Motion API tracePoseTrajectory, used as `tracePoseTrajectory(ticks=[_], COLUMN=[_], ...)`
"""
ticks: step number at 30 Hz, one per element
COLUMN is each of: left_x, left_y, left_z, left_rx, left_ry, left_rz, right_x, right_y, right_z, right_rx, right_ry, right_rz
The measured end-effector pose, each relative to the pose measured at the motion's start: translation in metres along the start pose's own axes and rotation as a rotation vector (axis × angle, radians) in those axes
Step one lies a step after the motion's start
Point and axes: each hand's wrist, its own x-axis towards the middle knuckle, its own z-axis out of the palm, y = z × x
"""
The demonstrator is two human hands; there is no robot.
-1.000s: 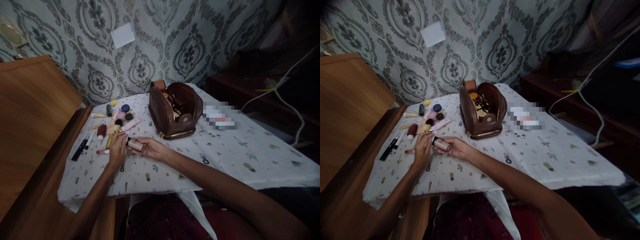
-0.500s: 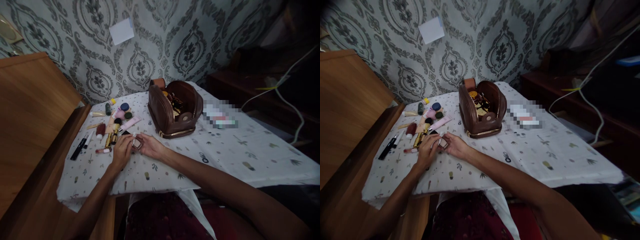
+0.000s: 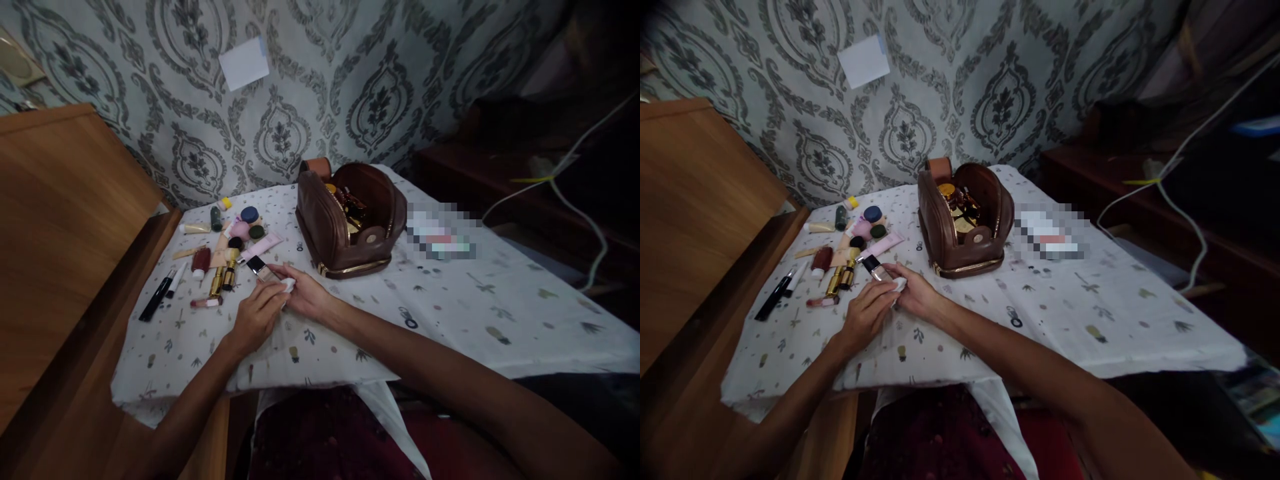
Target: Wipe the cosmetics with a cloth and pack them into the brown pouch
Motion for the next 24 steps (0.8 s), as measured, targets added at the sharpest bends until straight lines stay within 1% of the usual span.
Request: tracePoseTrajectory(ticks=[3, 5, 9, 14, 18, 20, 24], left_x=[0.000, 0.000, 0.000, -0.001, -0.004, -0.004, -0.003], left_y=[-0.002, -0.005, -0.016, -0.033, -0.039, -0.039, -0.035], left_z=[0.000, 0.000, -0.005, -0.013, -0.015, -0.015, -0.012], left_rx=[0.020, 0.037, 0.076, 0.125, 0.082, 0.053, 0.032], left_ry=[0.017, 0.036, 0.100, 0.191, 0.256, 0.265, 0.281], left_rz=[-0.001, -0.025, -0.137, -0.292, -0.409, -0.430, -0.421], right_x=[0.001, 0.001, -0.001, -0.006, -0.008, -0.008, -0.008], right_y=[0.000, -0.001, 0.002, 0.005, 0.004, 0.003, 0.002], right_z=[-0.003, -0.004, -0.003, 0.000, 0.001, 0.002, 0.004], right_rx=[-0.029, -0.023, 0.007, -0.063, -0.063, -0.036, 0.032], right_ry=[0.012, 0.022, -0.001, -0.087, -0.077, -0.062, -0.031], right_rz=[0.003, 0.008, -0.012, -0.033, -0.001, 0.035, 0.101])
